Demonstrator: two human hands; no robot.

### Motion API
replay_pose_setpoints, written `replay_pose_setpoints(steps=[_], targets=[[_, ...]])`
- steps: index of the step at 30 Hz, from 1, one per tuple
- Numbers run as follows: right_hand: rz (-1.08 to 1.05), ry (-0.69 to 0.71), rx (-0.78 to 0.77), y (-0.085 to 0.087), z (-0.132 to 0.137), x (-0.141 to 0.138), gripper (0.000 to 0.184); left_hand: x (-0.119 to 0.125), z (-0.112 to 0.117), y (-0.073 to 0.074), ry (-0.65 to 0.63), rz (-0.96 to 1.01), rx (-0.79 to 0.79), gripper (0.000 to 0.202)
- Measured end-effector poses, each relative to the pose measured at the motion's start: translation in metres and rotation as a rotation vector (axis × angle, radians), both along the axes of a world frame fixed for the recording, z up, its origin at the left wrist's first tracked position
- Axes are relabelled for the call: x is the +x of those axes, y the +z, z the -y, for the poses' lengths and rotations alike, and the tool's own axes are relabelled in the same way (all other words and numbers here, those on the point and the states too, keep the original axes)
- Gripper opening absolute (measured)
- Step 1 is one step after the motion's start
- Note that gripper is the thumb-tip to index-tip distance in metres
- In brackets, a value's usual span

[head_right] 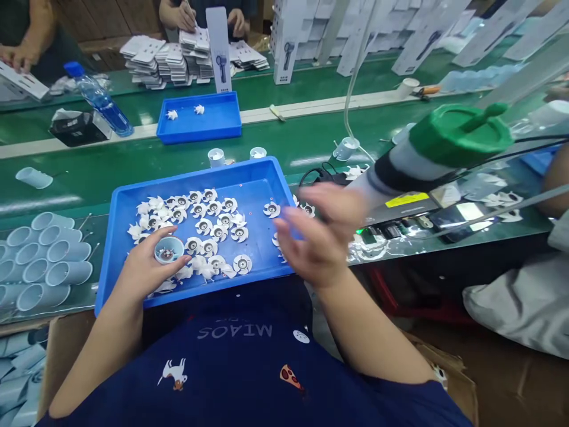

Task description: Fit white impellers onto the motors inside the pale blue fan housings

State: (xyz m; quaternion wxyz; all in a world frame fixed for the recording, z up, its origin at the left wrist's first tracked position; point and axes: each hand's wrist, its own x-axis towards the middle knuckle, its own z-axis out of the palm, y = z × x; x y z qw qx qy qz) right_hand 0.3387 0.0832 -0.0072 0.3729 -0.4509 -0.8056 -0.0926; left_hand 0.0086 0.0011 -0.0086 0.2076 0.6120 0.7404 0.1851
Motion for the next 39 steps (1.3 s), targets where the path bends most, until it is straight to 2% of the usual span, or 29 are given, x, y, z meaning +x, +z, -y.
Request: replay_pose_setpoints(steps=[1, 2, 4, 7, 9, 12, 15, 18, 20, 22, 24, 26, 27, 28, 31, 33, 35, 39], targets=[[0.164, 0.081, -0.239, 0.001, -0.004, -0.016, 0.039, 0.001, 0.000, 0.000, -0.010, -0.006, -0.003, 0.065], [0.339, 0.133, -0.462, 0.000, -0.011, -0.032, 0.032, 0.002, 0.000, -0.001, -0.011, -0.015, -0.005, 0.064], [0.517, 0.187, -0.667, -0.005, -0.029, -0.059, 0.029, 0.000, 0.000, -0.002, 0.006, -0.027, -0.013, 0.063], [0.595, 0.227, -0.778, -0.018, -0.056, -0.086, 0.025, -0.004, 0.003, -0.005, 0.032, -0.009, -0.028, 0.063], [0.617, 0.259, -0.828, -0.024, -0.064, -0.097, 0.026, -0.005, 0.005, -0.006, 0.035, 0.017, -0.033, 0.063], [0.601, 0.310, -0.859, -0.028, -0.063, -0.108, 0.026, -0.005, 0.006, -0.007, 0.011, 0.035, -0.041, 0.061], [0.526, 0.350, -0.894, -0.024, -0.056, -0.116, 0.022, -0.004, 0.005, -0.008, -0.014, 0.050, -0.028, 0.058], [0.360, 0.385, -0.974, -0.012, -0.047, -0.117, 0.021, -0.006, 0.005, -0.009, 0.018, 0.090, 0.034, 0.054], [0.241, 0.438, -1.053, 0.000, -0.040, -0.114, 0.024, -0.008, 0.008, -0.011, 0.042, 0.158, 0.131, 0.055], [0.033, 0.537, -1.208, 0.011, -0.029, -0.107, 0.027, -0.009, 0.012, -0.012, -0.014, 0.286, 0.245, 0.056], [-0.393, 0.689, -1.488, 0.016, -0.017, -0.099, 0.027, -0.007, 0.018, -0.011, -0.133, 0.420, 0.318, 0.054], [-0.896, 0.829, -1.761, 0.014, -0.006, -0.093, 0.030, -0.001, 0.023, -0.006, -0.227, 0.485, 0.325, 0.053], [-1.071, 0.877, -1.850, 0.012, -0.001, -0.091, 0.034, 0.002, 0.024, -0.002, -0.248, 0.480, 0.316, 0.054], [-1.154, 0.906, -1.900, 0.010, 0.002, -0.089, 0.037, 0.005, 0.026, 0.003, -0.261, 0.455, 0.312, 0.055], [-1.191, 0.902, -1.927, 0.006, 0.008, -0.089, 0.042, 0.014, 0.027, 0.018, -0.311, 0.285, 0.363, 0.057], [-1.145, 0.887, -1.844, 0.007, 0.010, -0.090, 0.040, 0.018, 0.026, 0.025, -0.355, 0.152, 0.417, 0.057], [-0.972, 0.891, -1.616, 0.013, 0.012, -0.091, 0.031, 0.021, 0.025, 0.028, -0.379, 0.058, 0.441, 0.057], [-0.394, 0.843, -0.929, 0.023, 0.021, -0.096, 0.019, 0.027, 0.027, 0.025, -0.389, -0.003, 0.436, 0.055]])
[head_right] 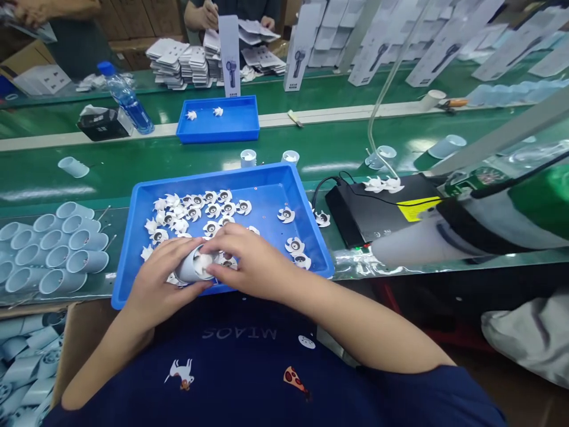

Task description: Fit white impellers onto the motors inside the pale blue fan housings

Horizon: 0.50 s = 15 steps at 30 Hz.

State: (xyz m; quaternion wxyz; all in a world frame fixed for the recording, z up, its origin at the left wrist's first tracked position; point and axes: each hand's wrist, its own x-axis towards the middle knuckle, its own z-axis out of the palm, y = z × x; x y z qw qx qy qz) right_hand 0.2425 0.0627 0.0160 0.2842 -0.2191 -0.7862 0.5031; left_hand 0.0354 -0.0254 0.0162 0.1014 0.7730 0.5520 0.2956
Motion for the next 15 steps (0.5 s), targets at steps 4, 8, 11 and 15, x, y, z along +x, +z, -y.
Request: replay_pose_setpoints(steps=[4, 8, 11, 15], targets=[[0.135, -0.059, 0.291, 0.003, 0.008, -0.002, 0.017, 0.002, 0.002, -0.004, 0.011, -0.005, 0.002, 0.057], [0.107, -0.104, 0.326, 0.006, 0.014, 0.005, 0.010, -0.003, 0.000, -0.004, 0.047, 0.032, -0.029, 0.057], [0.045, -0.135, 0.409, 0.006, 0.018, 0.011, 0.019, -0.007, -0.005, -0.002, 0.111, 0.058, -0.022, 0.055], [0.143, -0.180, 0.582, 0.004, 0.021, 0.013, 0.045, -0.005, -0.009, -0.001, 0.011, 0.039, 0.030, 0.058]])
